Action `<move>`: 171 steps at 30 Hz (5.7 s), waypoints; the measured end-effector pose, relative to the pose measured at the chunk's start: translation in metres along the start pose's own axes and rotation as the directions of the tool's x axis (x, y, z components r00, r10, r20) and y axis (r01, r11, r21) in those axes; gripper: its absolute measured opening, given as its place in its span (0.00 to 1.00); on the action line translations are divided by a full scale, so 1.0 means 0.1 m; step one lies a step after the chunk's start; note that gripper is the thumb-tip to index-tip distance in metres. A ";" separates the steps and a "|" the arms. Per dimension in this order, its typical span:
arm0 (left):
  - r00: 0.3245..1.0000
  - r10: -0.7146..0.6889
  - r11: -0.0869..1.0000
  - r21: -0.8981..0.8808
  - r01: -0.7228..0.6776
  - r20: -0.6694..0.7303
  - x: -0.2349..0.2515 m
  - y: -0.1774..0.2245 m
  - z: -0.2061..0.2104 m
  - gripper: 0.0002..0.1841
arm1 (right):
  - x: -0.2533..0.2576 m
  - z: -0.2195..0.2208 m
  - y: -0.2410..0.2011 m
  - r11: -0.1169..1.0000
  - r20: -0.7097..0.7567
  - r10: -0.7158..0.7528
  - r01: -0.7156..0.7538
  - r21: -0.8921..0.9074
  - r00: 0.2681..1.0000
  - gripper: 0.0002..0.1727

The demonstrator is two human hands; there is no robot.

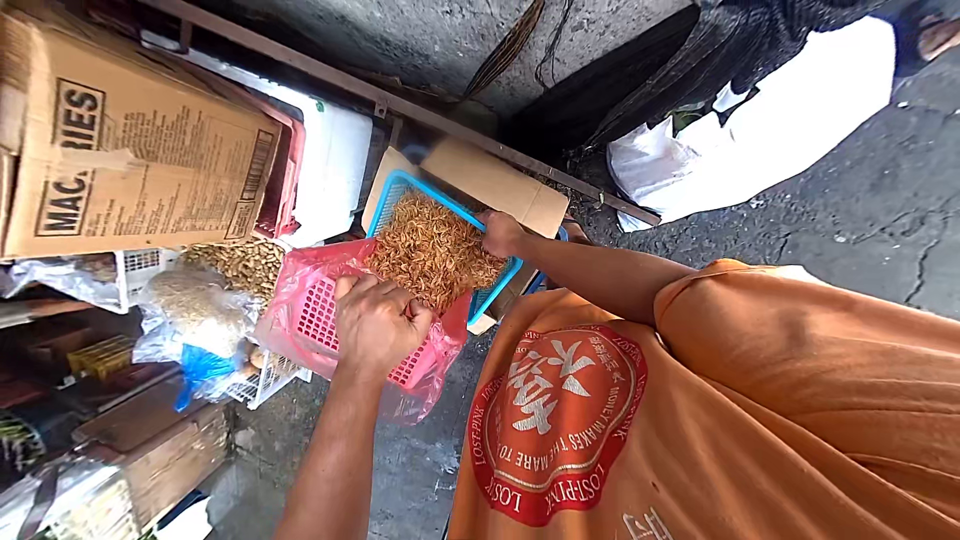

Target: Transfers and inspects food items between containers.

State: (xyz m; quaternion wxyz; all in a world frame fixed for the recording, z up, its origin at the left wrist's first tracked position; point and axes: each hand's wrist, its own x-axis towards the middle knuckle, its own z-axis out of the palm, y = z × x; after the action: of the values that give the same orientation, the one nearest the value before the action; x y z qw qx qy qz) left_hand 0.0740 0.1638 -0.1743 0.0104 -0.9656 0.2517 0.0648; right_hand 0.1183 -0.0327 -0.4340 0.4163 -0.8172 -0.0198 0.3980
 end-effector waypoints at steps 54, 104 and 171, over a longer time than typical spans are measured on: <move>0.997 0.052 0.998 -0.039 -0.050 0.052 0.13 0.10 -0.39 0.22 | 0.02 0.03 0.10 1.000 -0.005 0.016 -0.016 0.021 1.000 0.31; 0.998 0.042 0.998 -0.037 -0.044 -0.043 0.12 0.24 -0.76 0.22 | 0.07 -0.03 0.15 0.999 0.003 -0.013 0.013 0.035 1.000 0.29; 0.425 -0.760 0.645 -0.490 0.587 -0.491 -2.58 1.05 -0.24 0.24 | 0.33 0.14 0.47 0.998 -0.001 0.019 -0.019 -0.058 1.000 0.23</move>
State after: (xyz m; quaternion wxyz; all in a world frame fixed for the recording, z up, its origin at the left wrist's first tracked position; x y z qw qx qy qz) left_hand -0.1970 0.1962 -0.1151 -0.1726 -0.9321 -0.1833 -0.2605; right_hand 0.1178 -0.0424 -0.4928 0.3888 -0.8291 -0.0235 0.4011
